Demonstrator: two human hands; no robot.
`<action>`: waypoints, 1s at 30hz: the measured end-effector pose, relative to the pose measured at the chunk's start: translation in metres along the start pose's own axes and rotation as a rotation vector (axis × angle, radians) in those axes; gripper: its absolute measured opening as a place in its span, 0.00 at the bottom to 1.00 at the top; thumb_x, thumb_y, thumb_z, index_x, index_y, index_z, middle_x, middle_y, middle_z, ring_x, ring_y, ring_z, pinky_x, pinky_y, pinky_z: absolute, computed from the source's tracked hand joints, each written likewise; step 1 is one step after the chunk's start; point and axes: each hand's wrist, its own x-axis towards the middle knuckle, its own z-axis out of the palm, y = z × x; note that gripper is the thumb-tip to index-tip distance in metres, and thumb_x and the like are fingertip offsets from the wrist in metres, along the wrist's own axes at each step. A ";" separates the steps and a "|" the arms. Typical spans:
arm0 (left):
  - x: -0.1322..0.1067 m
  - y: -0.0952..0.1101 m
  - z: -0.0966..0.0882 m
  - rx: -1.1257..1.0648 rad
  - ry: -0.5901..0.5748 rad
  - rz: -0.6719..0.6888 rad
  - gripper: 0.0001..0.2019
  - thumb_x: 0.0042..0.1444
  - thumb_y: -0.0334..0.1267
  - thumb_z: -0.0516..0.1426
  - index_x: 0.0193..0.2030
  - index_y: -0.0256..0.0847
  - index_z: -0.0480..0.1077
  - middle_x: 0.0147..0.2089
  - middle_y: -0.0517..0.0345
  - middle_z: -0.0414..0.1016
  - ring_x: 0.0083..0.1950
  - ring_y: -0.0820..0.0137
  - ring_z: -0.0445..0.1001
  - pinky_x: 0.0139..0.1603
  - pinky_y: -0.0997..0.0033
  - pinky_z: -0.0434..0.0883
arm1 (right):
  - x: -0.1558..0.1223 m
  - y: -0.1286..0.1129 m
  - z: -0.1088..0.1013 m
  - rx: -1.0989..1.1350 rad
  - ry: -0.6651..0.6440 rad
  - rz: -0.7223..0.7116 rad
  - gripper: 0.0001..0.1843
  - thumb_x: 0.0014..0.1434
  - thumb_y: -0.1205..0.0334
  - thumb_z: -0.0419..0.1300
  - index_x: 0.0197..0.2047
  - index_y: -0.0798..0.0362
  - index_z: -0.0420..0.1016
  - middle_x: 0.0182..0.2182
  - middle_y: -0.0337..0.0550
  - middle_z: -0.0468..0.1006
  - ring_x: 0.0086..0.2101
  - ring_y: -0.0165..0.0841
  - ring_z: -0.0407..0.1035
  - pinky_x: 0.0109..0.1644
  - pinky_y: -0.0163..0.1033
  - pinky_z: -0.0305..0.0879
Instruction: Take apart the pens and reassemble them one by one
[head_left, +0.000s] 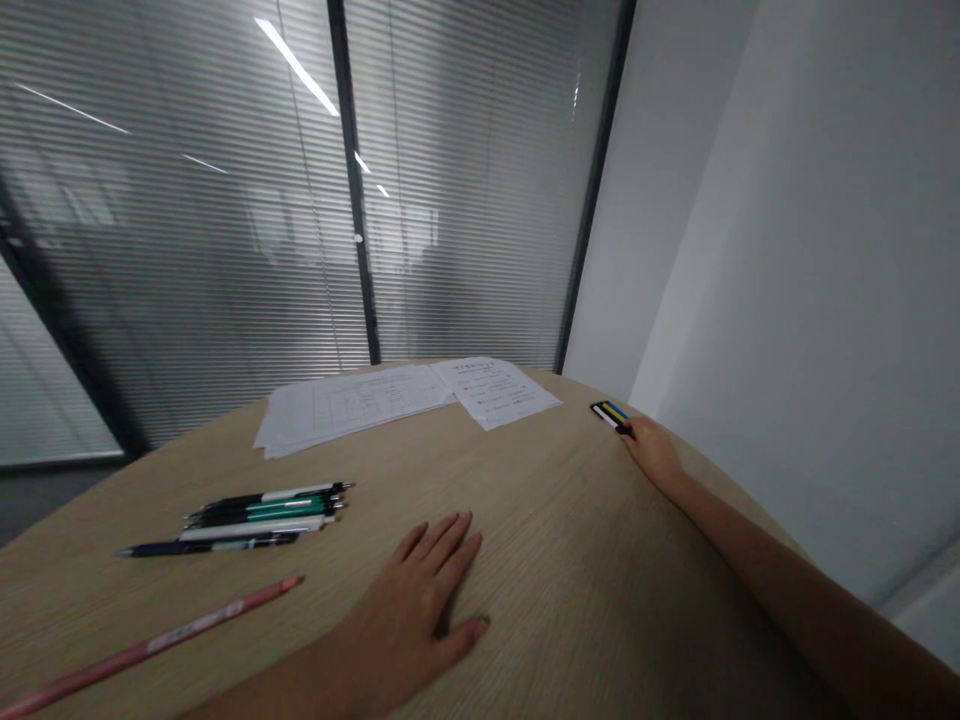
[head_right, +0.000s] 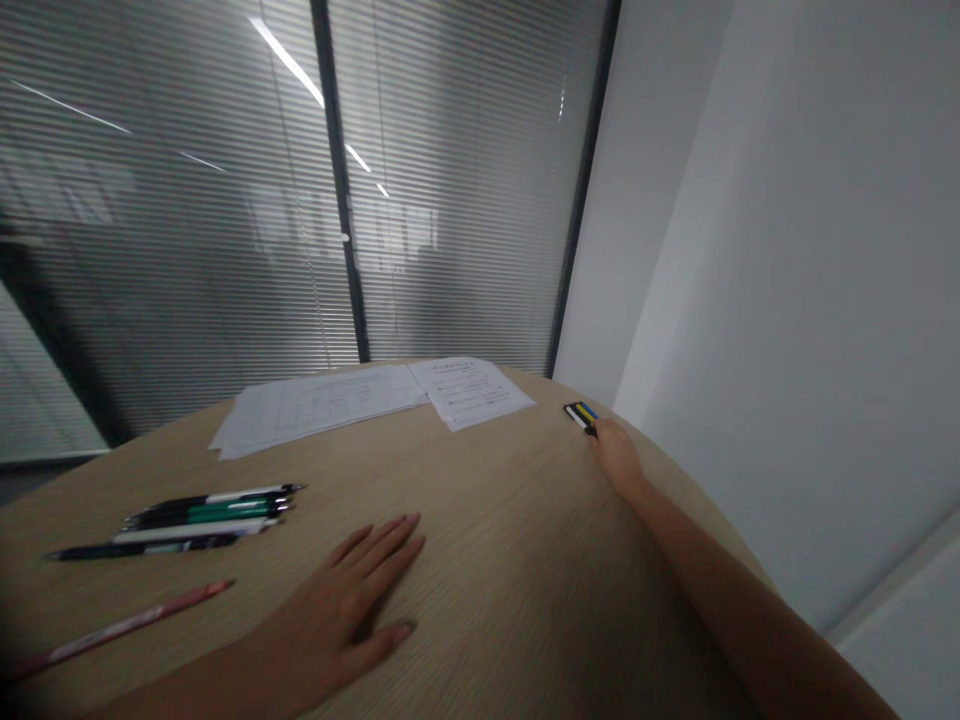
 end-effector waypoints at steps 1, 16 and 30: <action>0.000 0.000 0.000 0.000 -0.001 -0.002 0.30 0.55 0.53 0.45 0.61 0.41 0.48 0.63 0.48 0.44 0.63 0.58 0.46 0.59 0.51 0.48 | 0.000 0.000 0.000 -0.001 0.000 -0.002 0.11 0.52 0.70 0.51 0.40 0.60 0.68 0.39 0.53 0.72 0.40 0.37 0.66 0.44 0.36 0.58; 0.001 -0.001 0.001 0.040 -0.011 0.003 0.31 0.55 0.54 0.43 0.61 0.37 0.49 0.63 0.46 0.44 0.63 0.59 0.45 0.59 0.51 0.49 | 0.001 0.000 -0.002 -0.031 -0.004 0.009 0.06 0.52 0.69 0.51 0.32 0.57 0.68 0.34 0.49 0.72 0.36 0.35 0.67 0.39 0.34 0.58; 0.001 0.000 -0.001 0.020 -0.027 -0.007 0.31 0.55 0.54 0.44 0.61 0.37 0.48 0.64 0.45 0.43 0.63 0.59 0.45 0.59 0.51 0.48 | -0.001 -0.002 -0.003 -0.078 0.016 0.026 0.09 0.54 0.63 0.50 0.35 0.56 0.69 0.36 0.49 0.71 0.38 0.36 0.66 0.40 0.37 0.60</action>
